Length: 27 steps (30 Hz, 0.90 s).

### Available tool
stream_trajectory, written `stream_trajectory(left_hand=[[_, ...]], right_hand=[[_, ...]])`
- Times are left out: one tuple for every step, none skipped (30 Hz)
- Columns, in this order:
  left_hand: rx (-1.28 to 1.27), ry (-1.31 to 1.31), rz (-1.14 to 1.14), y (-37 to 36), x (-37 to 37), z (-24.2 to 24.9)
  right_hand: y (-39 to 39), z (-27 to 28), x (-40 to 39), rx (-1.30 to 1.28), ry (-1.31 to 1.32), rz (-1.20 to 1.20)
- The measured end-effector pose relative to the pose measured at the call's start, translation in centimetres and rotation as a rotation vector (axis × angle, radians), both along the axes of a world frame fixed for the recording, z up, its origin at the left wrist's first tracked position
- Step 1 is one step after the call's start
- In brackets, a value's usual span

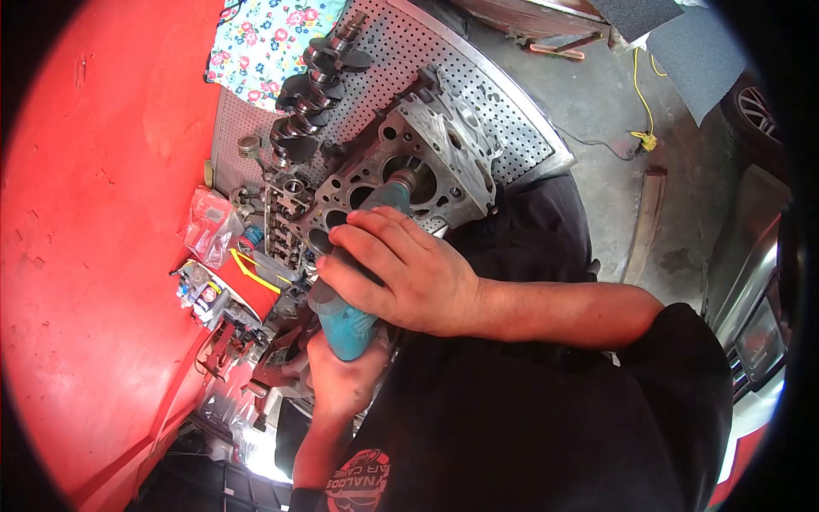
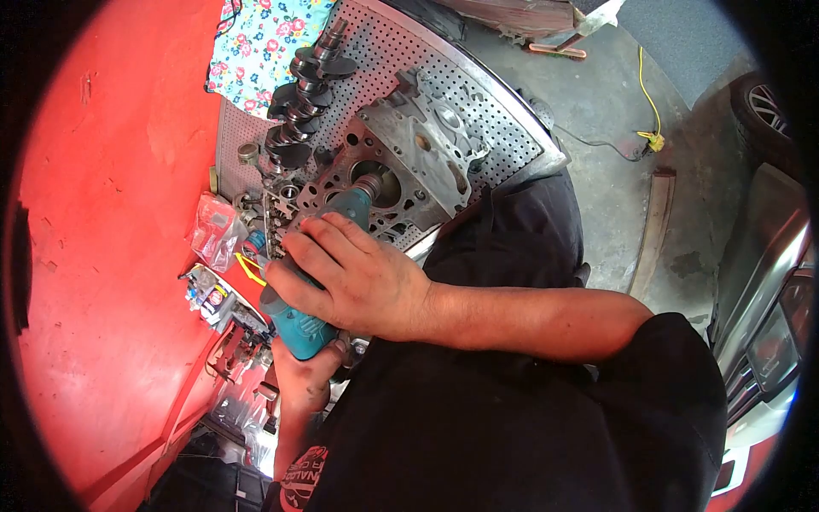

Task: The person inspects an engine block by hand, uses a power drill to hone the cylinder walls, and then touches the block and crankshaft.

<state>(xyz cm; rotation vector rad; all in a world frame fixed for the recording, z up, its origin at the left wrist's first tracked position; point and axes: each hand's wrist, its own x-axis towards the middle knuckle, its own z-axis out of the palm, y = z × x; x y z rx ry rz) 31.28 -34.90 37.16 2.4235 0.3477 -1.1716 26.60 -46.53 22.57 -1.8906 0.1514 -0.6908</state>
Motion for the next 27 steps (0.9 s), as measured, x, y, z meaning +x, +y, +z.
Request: stream_trajectory(left_hand=[[-0.007,-0.005,-0.004,0.0,0.0,-0.1],[-0.015,-0.012,-0.009,-0.1,-0.1,-0.3],[-0.025,-0.019,-0.014,-0.1,-0.1,-0.5],[-0.026,-0.022,-0.009,-0.1,-0.1,-0.8],[-0.026,-0.024,-0.004,-0.1,-0.2,-1.0],[-0.026,-0.025,0.001,0.0,-0.3,-1.2],[-0.024,-0.011,-0.003,0.1,-0.2,-1.3],[-0.022,0.004,-0.006,0.3,-0.2,-1.3],[-0.021,0.017,-0.01,0.3,-0.1,-1.3],[-0.017,0.021,-0.013,0.3,-0.1,-1.4],[-0.013,0.025,-0.016,0.2,0.0,-1.4],[-0.008,0.03,-0.018,0.2,0.0,-1.5],[-0.018,0.026,-0.013,0.2,0.0,-1.6],[-0.029,0.022,-0.009,0.2,0.0,-1.8],[-0.04,0.019,-0.005,0.3,0.0,-1.9],[-0.049,0.024,0.001,0.5,-0.1,-2.1],[-0.057,0.029,0.008,0.7,-0.1,-2.3],[-0.066,0.033,0.015,0.9,-0.1,-2.5],[-0.065,0.038,0.01,1.0,-0.1,-2.6],[-0.064,0.043,0.004,1.1,-0.1,-2.7],[-0.063,0.048,-0.002,1.1,0.0,-2.7],[-0.063,0.048,0.004,1.0,0.0,-2.8],[-0.064,0.048,0.01,0.8,0.0,-2.9],[-0.063,0.049,0.017,0.7,0.0,-2.9],[-0.061,0.046,0.013,0.7,0.0,-3.0],[-0.06,0.04,0.008,0.7,0.0,-3.2],[-0.06,0.035,0.004,0.7,0.0,-3.3]], right_hand=[[0.1,-0.1,-0.1,-0.012,0.009,0.001],[0.2,-0.3,-0.1,-0.025,0.017,0.002],[0.2,-0.5,-0.1,-0.04,0.024,0.002],[0.2,-0.7,-0.1,-0.042,0.023,0.004],[0.1,-0.8,-0.1,-0.042,0.024,0.007],[0.1,-0.9,-0.1,-0.042,0.025,0.01],[0.0,-0.9,-0.1,-0.042,0.028,0.011],[0.0,-1.0,-0.2,-0.042,0.031,0.012],[0.0,-1.0,-0.1,-0.042,0.033,0.013],[0.0,-1.1,-0.1,-0.042,0.03,0.012],[-0.1,-1.2,0.0,-0.042,0.027,0.01],[-0.1,-1.2,0.0,-0.041,0.026,0.009],[-0.1,-1.3,0.0,-0.045,0.029,0.013],[-0.2,-1.3,-0.1,-0.049,0.033,0.015],[-0.2,-1.4,-0.1,-0.053,0.036,0.017],[-0.2,-1.5,-0.1,-0.038,0.033,0.021],[-0.2,-1.6,-0.1,-0.022,0.029,0.025],[-0.2,-1.7,-0.2,-0.006,0.025,0.03],[-0.1,-1.7,-0.2,-0.009,0.03,0.032],[-0.1,-1.9,-0.2,-0.013,0.035,0.033],[-0.1,-1.9,-0.2,-0.016,0.041,0.034],[-0.1,-2.0,-0.2,-0.011,0.041,0.033],[-0.1,-2.1,-0.2,-0.006,0.041,0.032],[-0.1,-2.1,-0.2,0.0,0.043,0.033],[0.1,-2.2,-0.2,-0.013,0.053,0.034],[0.2,-2.4,-0.2,-0.027,0.062,0.035],[0.2,-2.5,-0.3,-0.041,0.071,0.037]])
